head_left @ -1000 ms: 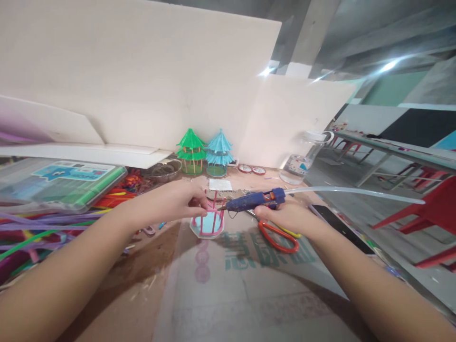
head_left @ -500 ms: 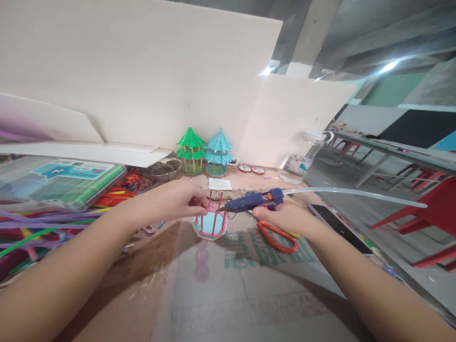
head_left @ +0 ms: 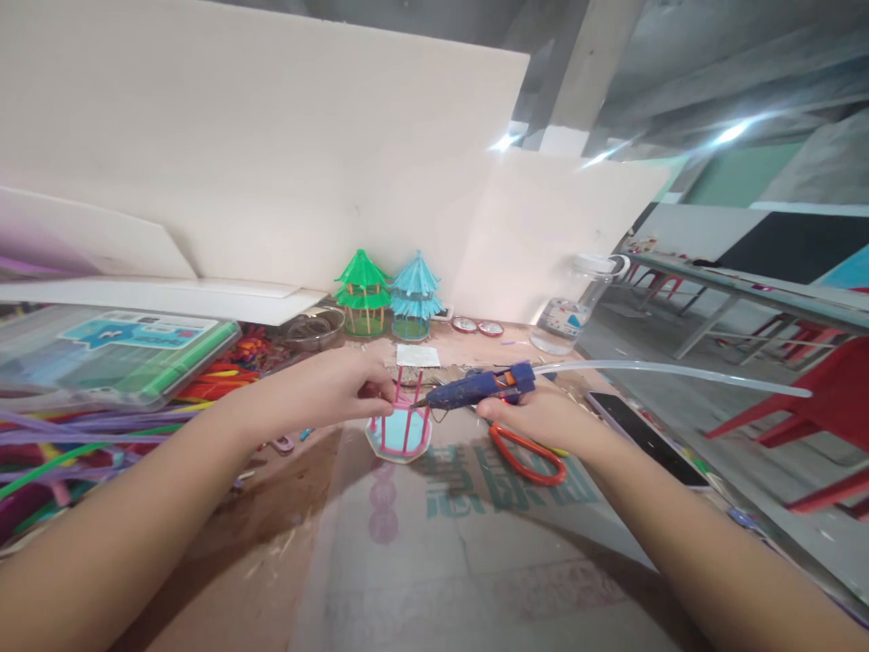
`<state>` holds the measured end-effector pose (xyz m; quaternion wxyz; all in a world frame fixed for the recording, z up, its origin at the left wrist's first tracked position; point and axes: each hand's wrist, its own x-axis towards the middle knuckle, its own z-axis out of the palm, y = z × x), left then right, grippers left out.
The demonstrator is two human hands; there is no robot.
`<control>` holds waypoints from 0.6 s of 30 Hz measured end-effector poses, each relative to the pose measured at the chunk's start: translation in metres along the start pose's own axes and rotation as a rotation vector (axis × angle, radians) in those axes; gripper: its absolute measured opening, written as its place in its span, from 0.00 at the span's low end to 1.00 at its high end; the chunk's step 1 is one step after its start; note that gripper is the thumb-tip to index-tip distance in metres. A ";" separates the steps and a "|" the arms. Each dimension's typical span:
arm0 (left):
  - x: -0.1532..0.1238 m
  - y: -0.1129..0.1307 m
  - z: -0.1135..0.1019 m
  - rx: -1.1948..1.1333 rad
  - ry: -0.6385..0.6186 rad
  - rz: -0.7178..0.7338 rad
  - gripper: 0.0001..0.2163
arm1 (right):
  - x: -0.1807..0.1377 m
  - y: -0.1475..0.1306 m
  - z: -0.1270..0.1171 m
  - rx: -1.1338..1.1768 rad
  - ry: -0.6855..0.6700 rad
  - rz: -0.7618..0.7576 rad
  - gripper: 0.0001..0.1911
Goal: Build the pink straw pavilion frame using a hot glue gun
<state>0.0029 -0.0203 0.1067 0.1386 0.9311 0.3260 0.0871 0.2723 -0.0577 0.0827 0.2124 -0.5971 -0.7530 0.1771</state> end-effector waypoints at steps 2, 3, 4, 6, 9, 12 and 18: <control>0.000 0.000 0.000 0.010 -0.001 0.001 0.12 | 0.000 -0.001 0.000 -0.026 0.005 0.018 0.14; 0.000 0.000 0.000 0.015 0.001 0.001 0.12 | -0.001 -0.001 0.000 -0.035 0.011 0.024 0.14; 0.000 -0.001 0.000 0.018 0.004 0.004 0.12 | -0.001 -0.002 0.000 -0.041 0.017 0.029 0.14; 0.001 -0.001 -0.001 0.016 0.007 0.010 0.12 | -0.002 -0.003 -0.001 -0.046 0.022 0.038 0.14; 0.001 -0.001 -0.001 0.009 0.004 0.009 0.13 | -0.002 -0.003 -0.001 -0.050 0.012 0.065 0.15; 0.000 0.002 -0.002 -0.006 0.009 -0.010 0.13 | -0.001 -0.001 0.000 -0.021 0.002 0.046 0.15; -0.001 0.006 -0.004 -0.015 -0.001 -0.012 0.12 | 0.001 0.003 0.000 -0.002 0.012 -0.002 0.15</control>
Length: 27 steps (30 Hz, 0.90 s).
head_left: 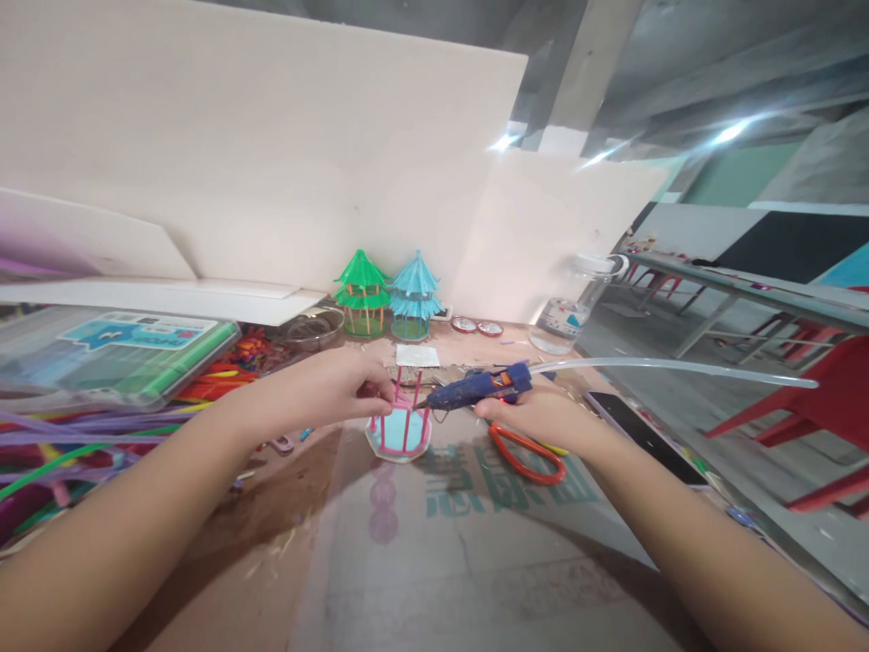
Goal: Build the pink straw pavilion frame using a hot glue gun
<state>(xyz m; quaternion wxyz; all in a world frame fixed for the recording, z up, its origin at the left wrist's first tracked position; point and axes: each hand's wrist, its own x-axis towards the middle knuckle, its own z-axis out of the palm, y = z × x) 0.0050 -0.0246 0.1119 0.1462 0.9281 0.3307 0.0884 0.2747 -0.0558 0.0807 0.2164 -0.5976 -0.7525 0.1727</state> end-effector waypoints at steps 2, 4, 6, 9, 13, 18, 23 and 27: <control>0.000 0.000 0.000 0.011 0.009 0.009 0.12 | 0.000 0.002 -0.001 0.003 -0.018 0.008 0.16; 0.000 -0.001 0.000 0.017 0.009 0.009 0.11 | 0.001 0.005 -0.002 0.016 -0.036 0.015 0.17; 0.000 -0.002 -0.001 0.023 -0.001 -0.004 0.11 | 0.002 0.010 -0.004 0.067 -0.058 -0.032 0.20; -0.001 -0.004 -0.002 0.030 -0.012 -0.036 0.09 | 0.005 0.014 -0.007 0.218 -0.064 -0.185 0.24; -0.006 -0.005 -0.007 0.013 0.001 -0.022 0.10 | 0.012 0.007 -0.013 0.360 0.033 -0.202 0.23; -0.015 -0.002 -0.020 -0.006 0.157 -0.070 0.14 | 0.047 -0.004 -0.020 0.324 0.085 -0.101 0.19; -0.015 0.001 -0.024 -0.046 0.312 -0.114 0.13 | 0.105 0.005 -0.004 0.232 0.099 -0.021 0.14; -0.014 0.002 -0.022 -0.138 0.390 -0.115 0.15 | 0.135 0.015 0.016 0.220 0.115 0.007 0.14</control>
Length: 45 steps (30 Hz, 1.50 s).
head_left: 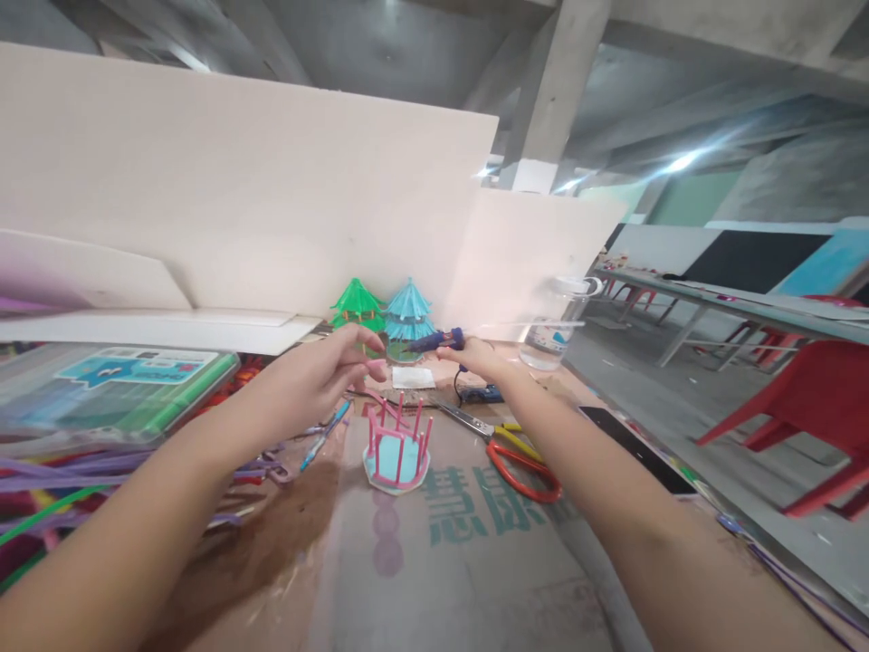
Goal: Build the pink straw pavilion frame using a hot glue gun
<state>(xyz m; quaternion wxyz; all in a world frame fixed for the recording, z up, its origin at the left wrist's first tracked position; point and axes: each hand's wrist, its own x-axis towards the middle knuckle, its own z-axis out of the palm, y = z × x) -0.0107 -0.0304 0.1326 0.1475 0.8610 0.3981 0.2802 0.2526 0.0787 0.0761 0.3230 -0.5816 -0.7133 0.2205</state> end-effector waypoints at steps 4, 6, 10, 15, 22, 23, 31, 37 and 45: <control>-0.001 0.005 -0.004 0.030 0.055 -0.007 0.14 | 0.012 0.005 0.009 -0.024 -0.024 -0.025 0.17; -0.001 0.006 -0.007 0.057 0.075 -0.023 0.15 | 0.015 0.010 0.009 -0.058 -0.053 -0.027 0.16; -0.001 0.005 -0.008 0.112 0.122 -0.001 0.16 | 0.018 0.033 0.008 -0.153 -0.074 0.014 0.16; 0.002 0.000 -0.003 0.116 0.126 0.072 0.16 | 0.015 0.057 0.009 -0.239 -0.082 0.032 0.18; 0.003 0.001 -0.001 0.135 0.125 0.100 0.17 | 0.006 0.058 0.005 -0.321 -0.106 -0.016 0.17; 0.003 0.001 0.000 0.132 0.124 0.105 0.17 | 0.006 0.058 0.005 -0.327 -0.108 -0.027 0.16; 0.002 0.005 0.000 0.132 0.112 0.119 0.15 | 0.007 0.063 0.007 -0.360 -0.093 -0.078 0.15; 0.003 0.003 0.002 0.132 0.104 0.156 0.16 | -0.014 0.053 -0.003 -0.410 -0.091 -0.111 0.11; -0.003 0.006 0.016 0.093 0.105 0.073 0.11 | -0.063 -0.003 -0.032 -0.398 0.136 -0.154 0.16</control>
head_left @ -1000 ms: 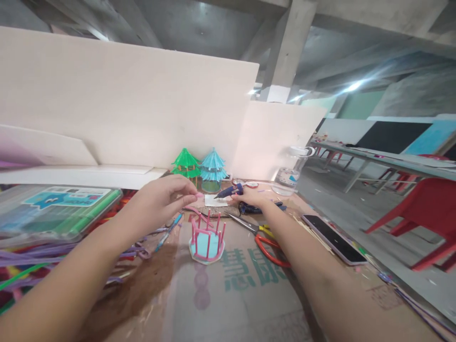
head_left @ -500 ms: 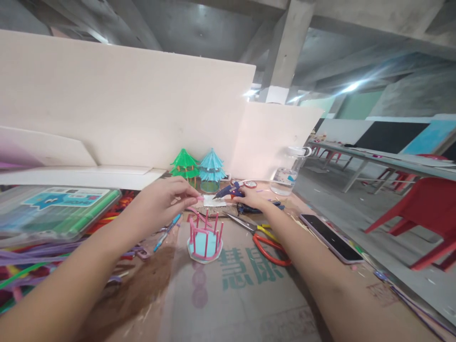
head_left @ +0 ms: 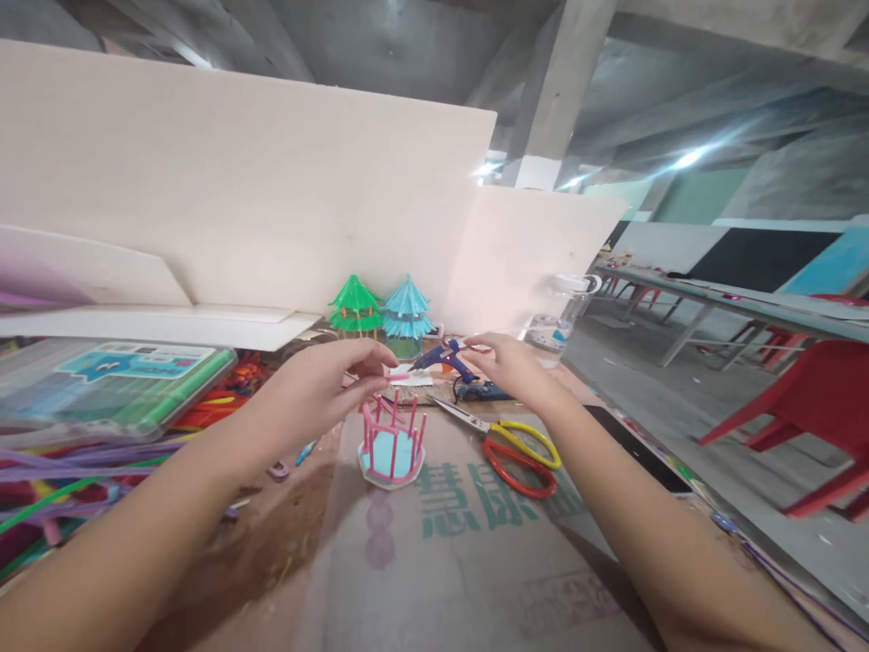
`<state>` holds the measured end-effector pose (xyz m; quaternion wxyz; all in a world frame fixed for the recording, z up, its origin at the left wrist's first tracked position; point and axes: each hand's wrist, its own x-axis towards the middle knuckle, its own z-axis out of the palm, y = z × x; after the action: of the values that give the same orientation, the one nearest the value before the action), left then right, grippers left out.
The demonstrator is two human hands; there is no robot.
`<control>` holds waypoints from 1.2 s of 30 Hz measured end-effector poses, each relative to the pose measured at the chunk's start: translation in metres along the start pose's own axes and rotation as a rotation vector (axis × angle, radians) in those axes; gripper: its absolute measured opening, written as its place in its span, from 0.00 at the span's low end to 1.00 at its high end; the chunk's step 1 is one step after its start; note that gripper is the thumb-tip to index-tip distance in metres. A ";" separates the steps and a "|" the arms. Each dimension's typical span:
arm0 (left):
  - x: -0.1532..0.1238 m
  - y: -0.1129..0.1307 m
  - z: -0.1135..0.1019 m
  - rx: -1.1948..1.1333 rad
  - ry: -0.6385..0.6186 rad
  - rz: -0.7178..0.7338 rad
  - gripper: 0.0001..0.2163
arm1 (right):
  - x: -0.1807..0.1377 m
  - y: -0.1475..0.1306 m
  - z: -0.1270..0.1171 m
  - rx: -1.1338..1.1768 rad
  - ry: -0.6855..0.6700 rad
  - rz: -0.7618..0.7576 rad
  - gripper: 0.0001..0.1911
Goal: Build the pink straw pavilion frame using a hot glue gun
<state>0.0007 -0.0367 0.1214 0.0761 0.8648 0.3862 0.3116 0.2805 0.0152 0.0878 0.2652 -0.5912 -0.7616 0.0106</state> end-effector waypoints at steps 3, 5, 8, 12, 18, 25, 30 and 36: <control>-0.001 0.006 0.006 -0.025 -0.036 -0.027 0.10 | -0.023 -0.038 -0.017 0.349 0.080 -0.191 0.14; -0.001 0.012 0.010 -0.058 -0.064 -0.025 0.10 | -0.039 -0.059 -0.020 0.388 0.094 -0.347 0.11; -0.003 0.024 0.013 -0.079 -0.071 -0.042 0.10 | -0.055 -0.076 -0.016 0.278 0.125 -0.542 0.08; -0.009 0.035 0.018 -0.118 -0.015 -0.129 0.10 | -0.059 -0.078 -0.007 0.198 0.164 -0.629 0.06; -0.024 0.029 0.037 -0.131 0.124 -0.095 0.11 | -0.057 -0.076 0.001 0.230 0.142 -0.603 0.03; -0.029 0.006 0.044 0.041 0.183 0.080 0.12 | -0.055 -0.073 0.006 0.192 0.139 -0.601 0.04; -0.026 -0.018 0.041 0.098 0.062 0.120 0.14 | -0.047 -0.059 -0.017 0.196 0.171 -0.497 0.06; -0.020 -0.013 0.036 0.040 0.071 0.041 0.17 | -0.046 -0.047 -0.045 0.319 0.231 -0.324 0.05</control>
<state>0.0038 -0.0383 0.0787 0.0386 0.8622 0.3773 0.3358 0.2641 -0.0538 0.1239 0.4387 -0.4096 -0.7996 0.0203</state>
